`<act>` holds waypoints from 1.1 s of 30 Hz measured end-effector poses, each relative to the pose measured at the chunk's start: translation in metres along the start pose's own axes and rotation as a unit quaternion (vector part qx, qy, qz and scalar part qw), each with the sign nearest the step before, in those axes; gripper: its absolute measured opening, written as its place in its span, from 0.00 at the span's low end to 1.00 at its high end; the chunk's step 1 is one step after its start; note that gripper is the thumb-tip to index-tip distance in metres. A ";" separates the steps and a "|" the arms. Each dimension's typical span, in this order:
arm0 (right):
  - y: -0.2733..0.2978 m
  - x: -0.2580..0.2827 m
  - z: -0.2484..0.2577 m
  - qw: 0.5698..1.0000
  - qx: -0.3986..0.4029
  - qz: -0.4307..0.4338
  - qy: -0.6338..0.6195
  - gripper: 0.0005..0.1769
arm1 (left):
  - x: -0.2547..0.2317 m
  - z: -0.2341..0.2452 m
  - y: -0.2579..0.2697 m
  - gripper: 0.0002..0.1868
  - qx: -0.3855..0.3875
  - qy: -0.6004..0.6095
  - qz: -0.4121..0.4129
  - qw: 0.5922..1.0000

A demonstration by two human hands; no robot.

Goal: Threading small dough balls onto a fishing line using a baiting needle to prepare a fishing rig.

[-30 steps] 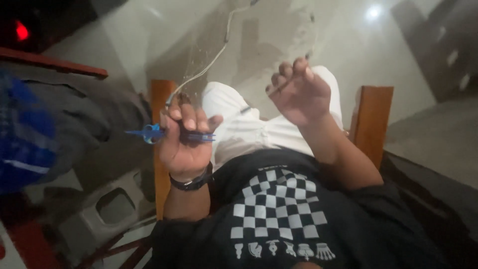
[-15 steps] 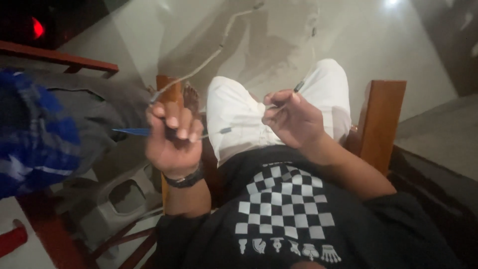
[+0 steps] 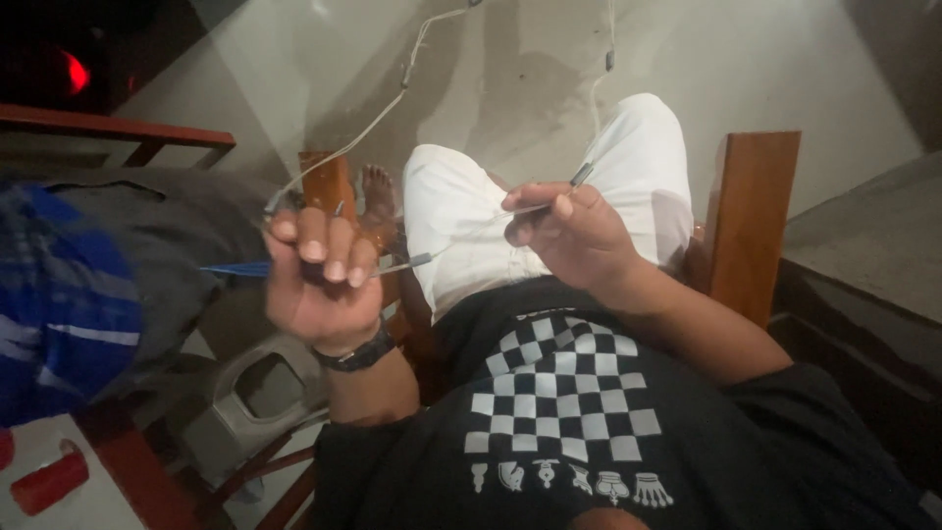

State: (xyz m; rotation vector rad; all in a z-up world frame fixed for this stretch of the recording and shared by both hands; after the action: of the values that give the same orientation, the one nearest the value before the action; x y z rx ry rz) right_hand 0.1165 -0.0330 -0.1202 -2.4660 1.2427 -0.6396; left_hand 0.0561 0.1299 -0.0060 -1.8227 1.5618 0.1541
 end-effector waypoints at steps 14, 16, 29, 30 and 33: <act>-0.077 -0.001 -0.073 0.780 0.154 0.140 0.591 0.19 | 0.033 -0.058 0.004 0.09 0.061 0.042 -0.025 0.997; -0.086 0.004 -0.095 0.757 0.162 0.191 0.604 0.17 | 0.040 -0.071 0.000 0.09 0.080 0.050 -0.023 0.995; -0.138 0.041 -0.092 0.980 0.193 -0.037 0.023 0.13 | 0.061 -0.085 -0.019 0.09 0.085 0.173 0.027 0.981; -0.141 0.044 -0.109 0.972 0.232 -0.042 -0.026 0.07 | 0.064 -0.082 -0.022 0.09 0.086 0.183 0.027 0.979; -0.127 0.047 -0.127 0.965 0.257 -0.035 -0.041 0.16 | 0.066 -0.060 -0.023 0.06 0.026 0.159 0.021 0.987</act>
State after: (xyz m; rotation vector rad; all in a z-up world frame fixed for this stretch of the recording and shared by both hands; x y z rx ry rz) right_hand 0.1618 -0.0070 0.0579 -2.0810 0.8292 -0.7570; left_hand 0.0723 0.0420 0.0135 -1.8395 1.8038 -0.1658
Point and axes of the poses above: each hand's wrist, its own y-axis away from the middle knuckle, its own z-axis out of the back of the hand, x = y × z, the point moved 10 cm from there along -y, towards the middle knuckle, and after that the axes turned 13 degrees about x, right-handed, at the moved point
